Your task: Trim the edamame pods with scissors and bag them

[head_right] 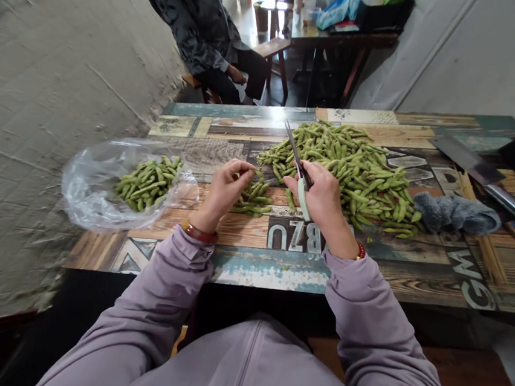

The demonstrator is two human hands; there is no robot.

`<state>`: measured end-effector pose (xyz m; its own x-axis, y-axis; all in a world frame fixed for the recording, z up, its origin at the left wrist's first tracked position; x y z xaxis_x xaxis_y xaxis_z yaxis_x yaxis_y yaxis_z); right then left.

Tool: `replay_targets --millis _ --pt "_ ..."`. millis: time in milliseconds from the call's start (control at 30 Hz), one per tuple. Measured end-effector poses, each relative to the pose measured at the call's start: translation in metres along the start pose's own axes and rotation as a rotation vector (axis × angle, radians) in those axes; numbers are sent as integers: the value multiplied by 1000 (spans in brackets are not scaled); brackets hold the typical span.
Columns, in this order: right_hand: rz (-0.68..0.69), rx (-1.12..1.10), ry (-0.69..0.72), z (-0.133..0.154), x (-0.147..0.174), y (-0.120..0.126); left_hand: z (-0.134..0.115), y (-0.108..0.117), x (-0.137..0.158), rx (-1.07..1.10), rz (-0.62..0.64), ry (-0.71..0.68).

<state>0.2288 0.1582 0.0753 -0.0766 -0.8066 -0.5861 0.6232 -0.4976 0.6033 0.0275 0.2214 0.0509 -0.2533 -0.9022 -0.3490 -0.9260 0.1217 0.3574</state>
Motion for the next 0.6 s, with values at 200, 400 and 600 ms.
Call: replay_targets --millis 200,400,600 --pt "71 12 44 10 3 -10 22 -7 10 777 -9 444" --pt "184 -3 133 21 10 -21 11 -17 15 927 45 473" --pt "309 93 118 28 18 -32 10 -21 17 921 49 462"
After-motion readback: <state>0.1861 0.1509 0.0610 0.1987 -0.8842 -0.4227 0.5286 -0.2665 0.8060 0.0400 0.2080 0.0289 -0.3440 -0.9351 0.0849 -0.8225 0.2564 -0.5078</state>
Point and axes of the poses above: each hand's wrist, its own x-axis away from the middle knuckle, its own y-axis out of the back of the hand, z = x × y, the point moved 9 cm from there along -x, towards the middle knuckle, and after that the axes turned 6 degrees about x, right-handed, at the moved point
